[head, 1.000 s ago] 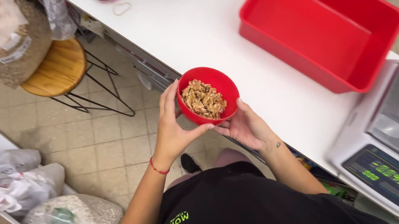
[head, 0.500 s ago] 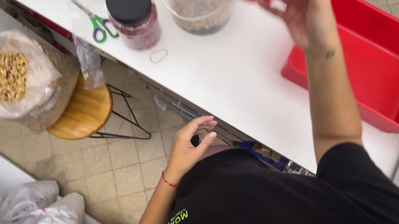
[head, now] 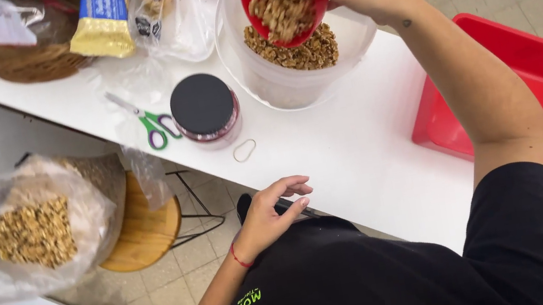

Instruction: Measuring and weighing walnuts from a bulk bag into a bowl using a scoop and a digital scale at a service counter.

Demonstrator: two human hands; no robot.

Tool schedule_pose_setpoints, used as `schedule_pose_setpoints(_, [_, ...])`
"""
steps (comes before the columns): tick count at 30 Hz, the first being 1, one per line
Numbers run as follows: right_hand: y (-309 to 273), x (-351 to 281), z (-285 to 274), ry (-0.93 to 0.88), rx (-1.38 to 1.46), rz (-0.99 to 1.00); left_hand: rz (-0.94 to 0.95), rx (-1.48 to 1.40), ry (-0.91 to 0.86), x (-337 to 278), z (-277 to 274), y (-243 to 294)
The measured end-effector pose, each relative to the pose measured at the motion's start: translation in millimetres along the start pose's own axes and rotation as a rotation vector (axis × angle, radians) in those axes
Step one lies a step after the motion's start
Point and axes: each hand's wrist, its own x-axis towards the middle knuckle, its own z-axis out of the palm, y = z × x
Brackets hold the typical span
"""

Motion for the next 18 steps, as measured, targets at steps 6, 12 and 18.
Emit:
schedule_pose_setpoints(6, [-26,18,9,-0.056,-0.169,0.158,0.058,0.009,-0.175,43,-49,-8])
schedule_pose_setpoints(12, [-32,27,9,-0.129,-0.220,0.156,0.030,-0.062,-0.325,84,-71,-23])
schedule_pose_setpoints(18, [-12,24,9,-0.030,-0.498,-0.129,0.104,-0.086,-0.408,115,-78,-24])
